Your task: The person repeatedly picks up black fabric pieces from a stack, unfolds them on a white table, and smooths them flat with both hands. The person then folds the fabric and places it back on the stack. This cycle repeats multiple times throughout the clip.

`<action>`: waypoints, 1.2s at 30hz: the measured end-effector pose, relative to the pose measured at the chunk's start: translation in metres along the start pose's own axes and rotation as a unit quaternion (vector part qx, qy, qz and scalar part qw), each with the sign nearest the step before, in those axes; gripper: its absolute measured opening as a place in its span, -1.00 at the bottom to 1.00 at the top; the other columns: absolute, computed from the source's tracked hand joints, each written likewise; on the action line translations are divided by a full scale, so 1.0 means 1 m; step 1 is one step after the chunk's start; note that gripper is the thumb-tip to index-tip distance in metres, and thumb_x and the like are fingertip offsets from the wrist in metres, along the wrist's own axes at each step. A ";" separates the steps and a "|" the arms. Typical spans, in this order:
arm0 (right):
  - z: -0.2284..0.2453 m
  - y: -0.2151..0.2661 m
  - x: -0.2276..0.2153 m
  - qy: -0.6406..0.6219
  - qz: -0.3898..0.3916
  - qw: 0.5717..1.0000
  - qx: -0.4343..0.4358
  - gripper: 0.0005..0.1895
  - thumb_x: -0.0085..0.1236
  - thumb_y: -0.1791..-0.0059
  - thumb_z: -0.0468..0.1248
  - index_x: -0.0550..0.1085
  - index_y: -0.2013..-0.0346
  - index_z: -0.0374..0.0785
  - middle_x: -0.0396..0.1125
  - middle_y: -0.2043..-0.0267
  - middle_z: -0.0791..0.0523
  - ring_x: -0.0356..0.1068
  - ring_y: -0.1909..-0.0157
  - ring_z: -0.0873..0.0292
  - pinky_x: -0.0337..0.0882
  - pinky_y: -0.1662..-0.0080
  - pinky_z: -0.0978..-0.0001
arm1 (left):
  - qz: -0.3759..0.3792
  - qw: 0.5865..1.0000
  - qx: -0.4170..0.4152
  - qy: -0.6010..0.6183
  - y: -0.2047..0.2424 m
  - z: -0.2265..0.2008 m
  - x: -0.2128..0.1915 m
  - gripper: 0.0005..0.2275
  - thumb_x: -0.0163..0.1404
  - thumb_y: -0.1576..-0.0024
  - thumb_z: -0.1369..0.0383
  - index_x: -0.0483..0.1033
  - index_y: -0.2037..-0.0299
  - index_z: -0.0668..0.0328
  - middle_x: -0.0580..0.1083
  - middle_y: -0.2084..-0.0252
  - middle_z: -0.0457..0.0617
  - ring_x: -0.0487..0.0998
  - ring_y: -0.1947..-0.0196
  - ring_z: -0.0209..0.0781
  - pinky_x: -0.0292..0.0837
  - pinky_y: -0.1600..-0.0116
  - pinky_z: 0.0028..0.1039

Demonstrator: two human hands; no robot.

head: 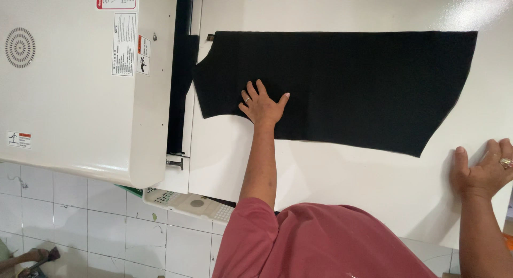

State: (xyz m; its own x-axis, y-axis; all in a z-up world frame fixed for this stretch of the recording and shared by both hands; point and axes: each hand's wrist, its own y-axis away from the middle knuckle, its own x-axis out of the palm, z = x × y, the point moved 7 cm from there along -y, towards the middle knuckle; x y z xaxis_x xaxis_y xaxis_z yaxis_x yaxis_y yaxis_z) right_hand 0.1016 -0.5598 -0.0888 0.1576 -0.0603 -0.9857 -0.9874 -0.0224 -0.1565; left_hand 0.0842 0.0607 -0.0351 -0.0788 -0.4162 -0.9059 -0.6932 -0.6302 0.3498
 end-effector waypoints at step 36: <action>-0.007 0.005 0.006 -0.184 -0.001 0.983 0.001 -0.38 0.08 -0.08 -0.10 0.30 -0.26 -0.55 0.05 -0.45 -0.26 0.08 -0.47 -0.22 0.18 -0.47 0.02 | -0.005 0.998 -0.052 -0.019 -0.038 0.039 -0.025 -0.11 0.11 0.03 -0.22 0.07 -0.45 0.02 -0.05 -0.53 0.13 -0.12 -0.52 0.15 -0.17 -0.44 0.12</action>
State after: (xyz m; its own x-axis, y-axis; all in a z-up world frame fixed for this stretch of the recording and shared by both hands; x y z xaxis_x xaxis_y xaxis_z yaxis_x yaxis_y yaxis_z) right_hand 0.0978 -0.5674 -0.0949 0.1447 0.3055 -0.9411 -0.9872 -0.0194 -0.1581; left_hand 0.0848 0.1203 -0.0352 -0.1018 -0.3855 -0.9171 -0.6154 -0.6999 0.3625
